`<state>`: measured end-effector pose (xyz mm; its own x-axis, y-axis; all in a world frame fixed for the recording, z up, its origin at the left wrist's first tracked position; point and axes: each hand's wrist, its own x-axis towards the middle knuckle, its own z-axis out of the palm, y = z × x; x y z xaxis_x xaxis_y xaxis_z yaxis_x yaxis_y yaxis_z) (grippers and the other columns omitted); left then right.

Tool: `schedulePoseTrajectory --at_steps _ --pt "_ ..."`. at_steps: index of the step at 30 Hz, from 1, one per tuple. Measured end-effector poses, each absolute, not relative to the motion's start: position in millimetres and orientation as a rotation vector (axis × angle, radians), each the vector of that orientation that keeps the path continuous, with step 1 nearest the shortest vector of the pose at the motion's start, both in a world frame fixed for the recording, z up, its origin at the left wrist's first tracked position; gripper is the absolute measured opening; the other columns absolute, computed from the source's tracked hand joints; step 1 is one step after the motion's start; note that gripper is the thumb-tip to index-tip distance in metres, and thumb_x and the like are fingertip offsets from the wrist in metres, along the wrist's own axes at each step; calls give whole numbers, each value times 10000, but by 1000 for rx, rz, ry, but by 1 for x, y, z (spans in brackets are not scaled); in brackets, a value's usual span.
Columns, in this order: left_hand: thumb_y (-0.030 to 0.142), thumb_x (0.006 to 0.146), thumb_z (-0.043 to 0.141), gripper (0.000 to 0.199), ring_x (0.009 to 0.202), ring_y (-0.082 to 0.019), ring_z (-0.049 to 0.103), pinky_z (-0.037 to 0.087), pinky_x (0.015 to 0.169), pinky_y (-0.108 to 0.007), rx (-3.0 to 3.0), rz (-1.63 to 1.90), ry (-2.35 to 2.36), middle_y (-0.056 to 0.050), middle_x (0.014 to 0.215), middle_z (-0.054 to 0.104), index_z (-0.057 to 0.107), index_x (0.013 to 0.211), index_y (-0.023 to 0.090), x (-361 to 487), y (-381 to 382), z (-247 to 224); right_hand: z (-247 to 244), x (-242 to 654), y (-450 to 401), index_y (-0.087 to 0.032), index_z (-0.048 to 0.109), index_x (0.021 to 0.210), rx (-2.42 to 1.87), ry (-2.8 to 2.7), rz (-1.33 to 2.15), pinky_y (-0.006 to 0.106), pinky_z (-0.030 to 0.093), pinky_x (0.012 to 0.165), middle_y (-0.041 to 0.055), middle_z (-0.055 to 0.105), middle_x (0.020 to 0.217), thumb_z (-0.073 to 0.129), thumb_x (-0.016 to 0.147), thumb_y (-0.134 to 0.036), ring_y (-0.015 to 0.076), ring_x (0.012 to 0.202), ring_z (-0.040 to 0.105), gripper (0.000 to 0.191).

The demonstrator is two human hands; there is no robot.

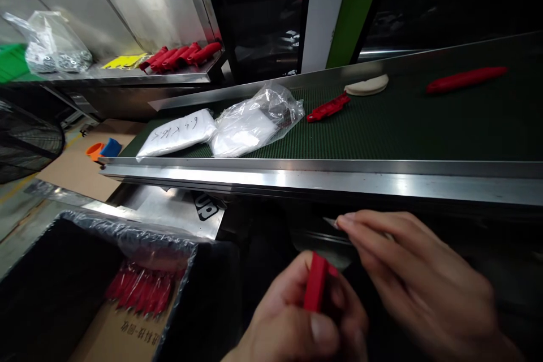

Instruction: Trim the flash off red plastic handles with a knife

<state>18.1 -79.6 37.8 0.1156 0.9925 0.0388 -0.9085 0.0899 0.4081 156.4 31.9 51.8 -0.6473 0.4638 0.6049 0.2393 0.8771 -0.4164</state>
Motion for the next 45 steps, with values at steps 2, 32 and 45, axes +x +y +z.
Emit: schedulePoseTrajectory --at_steps 2,32,45 --pt "265 800 643 199 566 -54 468 410 551 -131 353 1410 312 -12 734 513 514 915 166 18 -82 43 52 159 32 -101 634 1193 -544 -2256 424 282 488 917 97 607 1157 549 881 11 149 1065 586 342" --pt "422 907 451 254 446 -98 448 318 397 -152 212 1461 235 -29 643 548 558 954 197 27 -72 32 49 173 28 -238 580 1306 -373 -2443 247 420 457 883 84 641 1195 481 932 -151 247 1081 576 397" --pt "370 968 393 274 454 -72 542 373 405 -149 -30 1395 151 -34 803 598 596 983 188 26 -90 26 50 168 34 -215 592 1309 -578 -2176 230 364 514 824 86 622 1147 641 797 29 214 1002 624 569"
